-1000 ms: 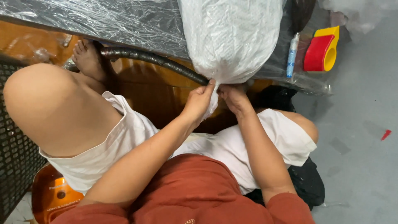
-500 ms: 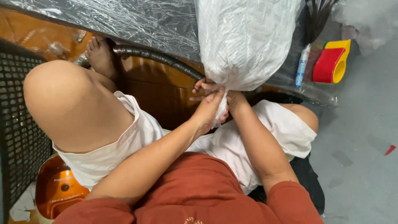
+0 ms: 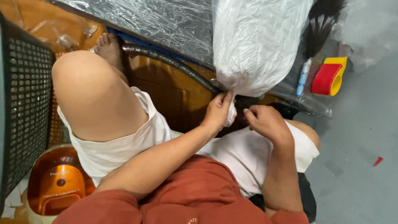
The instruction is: Wrapping a foam cushion in clear plastic wrap, securing it with tape, and then placing it inside a black plastic bag.
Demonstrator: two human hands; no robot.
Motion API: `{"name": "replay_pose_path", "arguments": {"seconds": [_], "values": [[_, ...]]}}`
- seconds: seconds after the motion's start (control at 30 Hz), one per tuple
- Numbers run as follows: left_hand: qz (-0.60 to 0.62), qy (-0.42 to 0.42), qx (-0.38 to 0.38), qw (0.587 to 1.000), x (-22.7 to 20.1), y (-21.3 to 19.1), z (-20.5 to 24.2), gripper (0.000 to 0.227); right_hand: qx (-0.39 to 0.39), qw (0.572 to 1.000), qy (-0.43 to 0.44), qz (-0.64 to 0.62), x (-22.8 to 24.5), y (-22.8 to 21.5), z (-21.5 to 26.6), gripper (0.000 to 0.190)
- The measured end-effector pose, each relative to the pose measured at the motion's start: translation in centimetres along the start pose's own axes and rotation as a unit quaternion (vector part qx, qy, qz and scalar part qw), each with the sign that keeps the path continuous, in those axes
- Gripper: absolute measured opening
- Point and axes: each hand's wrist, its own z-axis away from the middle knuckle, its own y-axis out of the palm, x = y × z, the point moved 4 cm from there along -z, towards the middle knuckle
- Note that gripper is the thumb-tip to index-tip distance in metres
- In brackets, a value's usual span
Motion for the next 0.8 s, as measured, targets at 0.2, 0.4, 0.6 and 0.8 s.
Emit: {"name": "replay_pose_path", "arguments": {"seconds": [0.2,0.4,0.6,0.8], "values": [[-0.057,0.052,-0.019,0.997,0.2,-0.5,-0.8,0.031,-0.445,0.846,-0.288,0.058,6.0,-3.1,0.9,0.050],[-0.088,0.074,-0.003,0.993,0.4,-1.0,-2.5,0.032,-0.515,0.731,-0.399,0.200,11.1,-1.4,-3.5,0.017],[-0.118,0.090,0.016,0.989,0.4,-1.0,-2.9,0.034,-0.340,0.766,0.160,0.522,10.1,11.1,-10.6,0.025],[-0.158,0.094,0.053,0.982,0.2,-1.6,-2.3,0.035,-0.460,0.820,-0.331,-0.082,5.5,-2.2,2.0,0.015]]}}
